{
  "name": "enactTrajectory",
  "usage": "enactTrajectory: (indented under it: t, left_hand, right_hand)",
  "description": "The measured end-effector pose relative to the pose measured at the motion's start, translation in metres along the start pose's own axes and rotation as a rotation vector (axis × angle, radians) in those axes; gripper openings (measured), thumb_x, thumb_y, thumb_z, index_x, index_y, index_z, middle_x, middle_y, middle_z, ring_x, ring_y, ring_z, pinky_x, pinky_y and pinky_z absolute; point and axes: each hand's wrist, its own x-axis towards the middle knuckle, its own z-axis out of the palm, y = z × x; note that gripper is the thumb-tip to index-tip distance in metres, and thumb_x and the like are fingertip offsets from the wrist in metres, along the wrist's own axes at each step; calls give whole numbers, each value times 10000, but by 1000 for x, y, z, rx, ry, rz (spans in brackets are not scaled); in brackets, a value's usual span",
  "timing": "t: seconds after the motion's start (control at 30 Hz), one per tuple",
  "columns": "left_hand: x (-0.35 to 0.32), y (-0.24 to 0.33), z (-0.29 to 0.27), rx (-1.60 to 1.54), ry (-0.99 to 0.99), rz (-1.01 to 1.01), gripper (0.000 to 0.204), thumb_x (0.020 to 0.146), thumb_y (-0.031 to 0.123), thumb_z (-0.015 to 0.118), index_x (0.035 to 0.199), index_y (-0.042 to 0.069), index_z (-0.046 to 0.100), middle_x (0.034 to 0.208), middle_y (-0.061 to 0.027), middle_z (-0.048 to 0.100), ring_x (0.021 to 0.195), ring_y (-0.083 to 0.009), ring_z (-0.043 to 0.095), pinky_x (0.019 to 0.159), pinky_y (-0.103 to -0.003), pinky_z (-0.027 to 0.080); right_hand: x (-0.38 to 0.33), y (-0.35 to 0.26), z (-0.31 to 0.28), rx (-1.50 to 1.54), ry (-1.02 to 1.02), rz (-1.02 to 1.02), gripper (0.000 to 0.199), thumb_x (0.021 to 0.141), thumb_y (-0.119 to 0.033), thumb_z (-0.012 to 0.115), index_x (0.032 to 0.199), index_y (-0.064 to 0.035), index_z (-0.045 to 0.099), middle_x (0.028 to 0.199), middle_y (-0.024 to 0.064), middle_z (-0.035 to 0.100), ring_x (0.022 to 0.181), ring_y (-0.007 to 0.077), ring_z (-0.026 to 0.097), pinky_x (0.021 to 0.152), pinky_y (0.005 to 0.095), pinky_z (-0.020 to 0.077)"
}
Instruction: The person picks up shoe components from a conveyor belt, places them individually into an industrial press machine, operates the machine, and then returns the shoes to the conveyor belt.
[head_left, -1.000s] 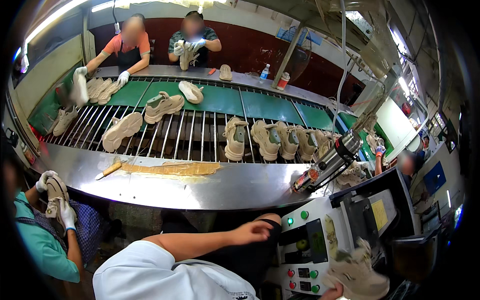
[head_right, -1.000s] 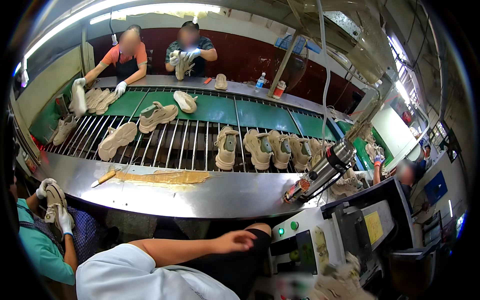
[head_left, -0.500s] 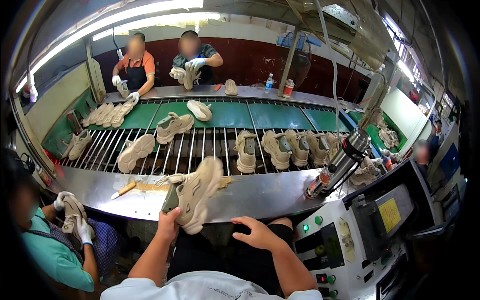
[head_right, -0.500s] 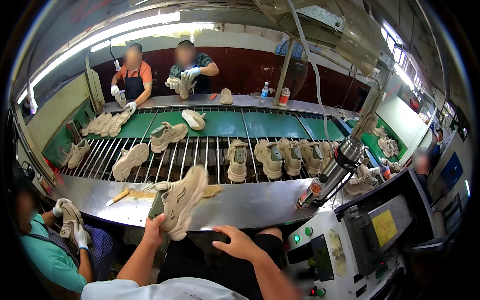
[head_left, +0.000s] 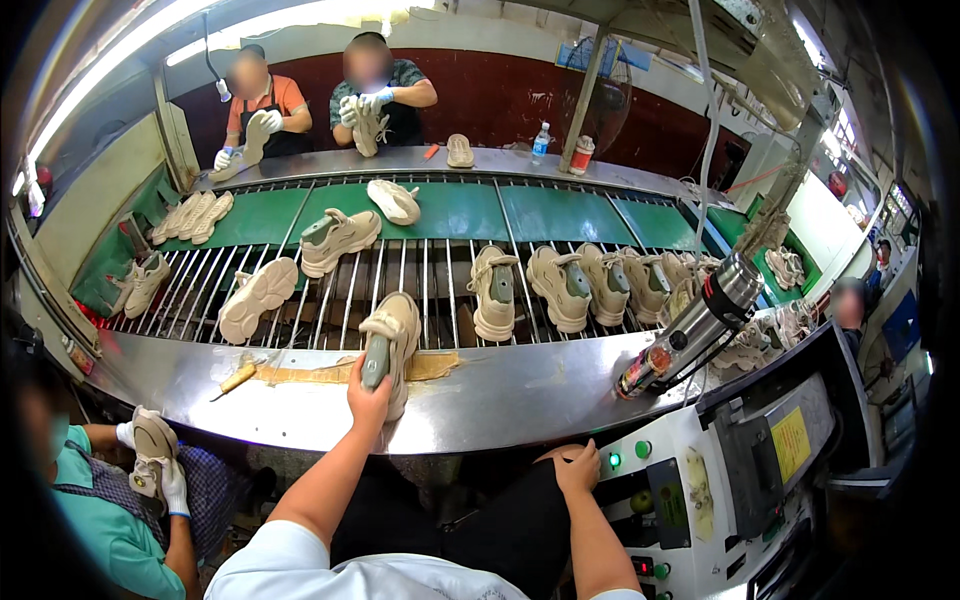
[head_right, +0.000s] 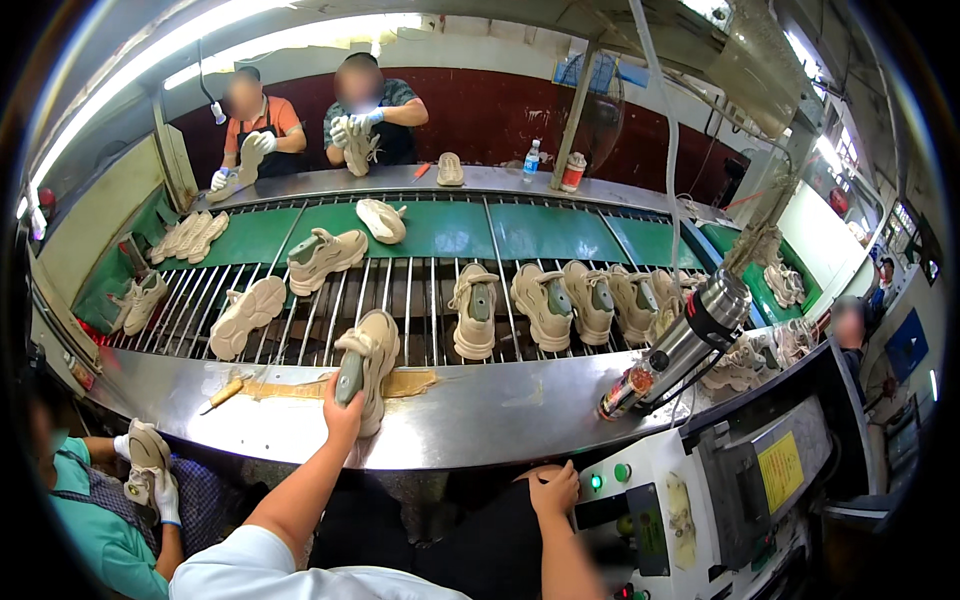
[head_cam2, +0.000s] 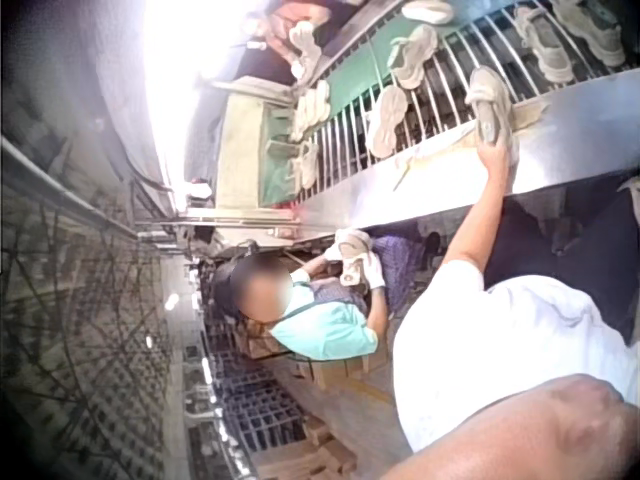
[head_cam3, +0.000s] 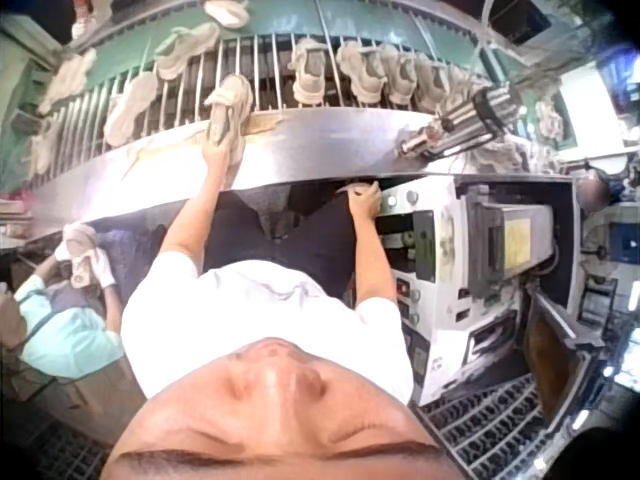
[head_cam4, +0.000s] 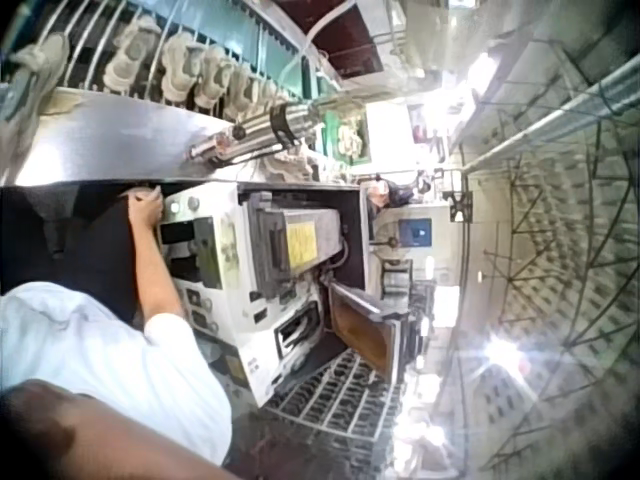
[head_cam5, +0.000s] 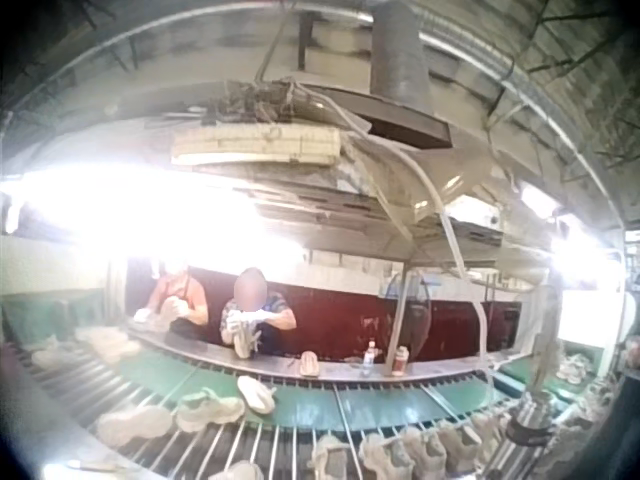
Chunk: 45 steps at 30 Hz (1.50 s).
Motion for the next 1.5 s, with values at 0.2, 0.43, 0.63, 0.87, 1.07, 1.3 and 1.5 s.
enactTrajectory:
  t: [0.2, 0.43, 0.63, 0.87, 1.07, 1.3, 1.5]
  left_hand:
    - [100, -23, 86, 222, 62, -235, 615, 712, 294, 690, 1272, 73, 566, 1168, -147, 628, 1075, -309, 595, 914, -366, 447]
    - [156, -93, 121, 130, -29, -125, 644, 771, 227, 711, 1341, 29, 486, 1313, -148, 532, 1208, -289, 515, 1020, -365, 385]
    - [184, -122, 61, 10, -116, 96, 742, 848, 288, 694, 1421, -12, 330, 1435, -183, 396, 1330, -295, 376, 1096, -385, 295]
    - [371, -165, -57, 491, 338, 46, 946, 733, 347, 784, 1420, -69, 284, 1446, -266, 338, 1335, -367, 353, 1103, -413, 288]
    - [402, -144, -14, 785, 143, -21, 773, 647, 357, 819, 1209, -38, 463, 1236, -206, 493, 1133, -327, 500, 964, -391, 413]
    - [371, -160, 22, 426, 7, 102, 793, 667, 264, 830, 1326, 23, 460, 1222, -152, 556, 1145, -273, 533, 974, -377, 421]
    - [372, -153, 5, 263, -84, -49, 636, 697, 202, 808, 1232, -17, 542, 1107, -127, 646, 976, -200, 622, 881, -318, 472]
  right_hand:
    - [13, -16, -8, -119, -164, 139, 689, 766, -406, 687, 1294, -6, 498, 1294, 179, 510, 1190, 361, 483, 987, 453, 426]
    - [27, -27, -4, -161, -135, 121, 566, 722, -400, 705, 1155, -49, 606, 1166, 156, 564, 1104, 349, 531, 930, 450, 462]
    - [35, -26, 0, -184, -138, 129, 487, 725, -383, 710, 1064, -44, 623, 1097, 152, 560, 1066, 359, 532, 892, 465, 464]
    - [43, -37, 9, -201, -123, 124, 383, 749, -298, 712, 1002, -33, 602, 1044, 146, 560, 989, 379, 550, 831, 466, 464]
    - [41, -35, 12, -250, -145, 200, 437, 731, -313, 736, 1026, -31, 580, 1052, 151, 541, 1018, 371, 541, 835, 464, 471]
    - [46, -27, 20, -200, -141, 131, 389, 755, -266, 714, 1027, -21, 583, 1028, 166, 544, 969, 396, 550, 807, 472, 463]
    - [44, -24, 17, -175, -161, 152, 392, 729, -280, 719, 987, -13, 591, 1004, 162, 547, 957, 393, 550, 800, 473, 464]
